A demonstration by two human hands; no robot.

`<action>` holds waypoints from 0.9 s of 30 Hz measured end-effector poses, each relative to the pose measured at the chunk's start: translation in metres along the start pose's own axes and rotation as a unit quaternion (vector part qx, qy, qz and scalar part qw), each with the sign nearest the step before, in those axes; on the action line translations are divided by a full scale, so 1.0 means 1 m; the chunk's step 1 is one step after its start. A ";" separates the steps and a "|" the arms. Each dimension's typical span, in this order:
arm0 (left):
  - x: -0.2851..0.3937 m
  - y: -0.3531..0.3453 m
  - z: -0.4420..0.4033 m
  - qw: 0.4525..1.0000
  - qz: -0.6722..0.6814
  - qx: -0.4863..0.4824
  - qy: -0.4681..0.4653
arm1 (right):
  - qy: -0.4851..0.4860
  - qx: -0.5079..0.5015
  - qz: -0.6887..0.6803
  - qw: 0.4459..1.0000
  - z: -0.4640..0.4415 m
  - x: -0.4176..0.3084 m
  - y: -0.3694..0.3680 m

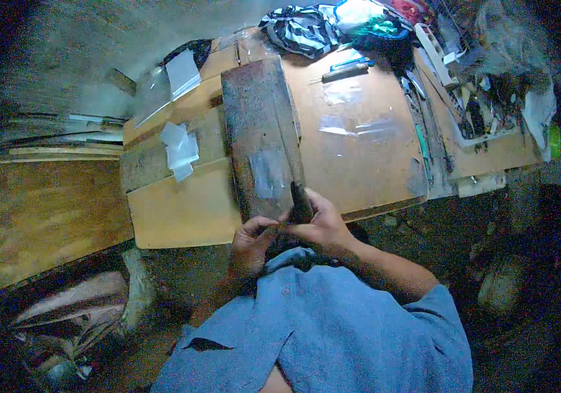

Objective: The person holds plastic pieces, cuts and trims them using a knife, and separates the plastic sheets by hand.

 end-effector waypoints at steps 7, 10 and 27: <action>0.017 0.019 -0.007 0.999 -0.038 -0.002 -0.019 | -0.024 -0.070 0.052 0.996 -0.010 -0.003 0.008; 0.018 0.014 -0.011 0.999 -0.028 -0.037 -0.013 | -0.053 -0.128 0.139 0.981 -0.010 0.001 -0.002; 0.010 0.033 0.013 0.993 -0.020 0.084 -0.086 | 0.015 0.054 -0.012 0.998 -0.006 -0.018 -0.004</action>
Point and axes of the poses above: each hand's wrist, its own z-axis away from the middle knuckle, its own y-axis out of the back of the hand, x = y × z, the point moved 5 cm from there along -z, towards the middle knuckle, and after that the axes turned 6 degrees about -z, right-handed, at the moved point
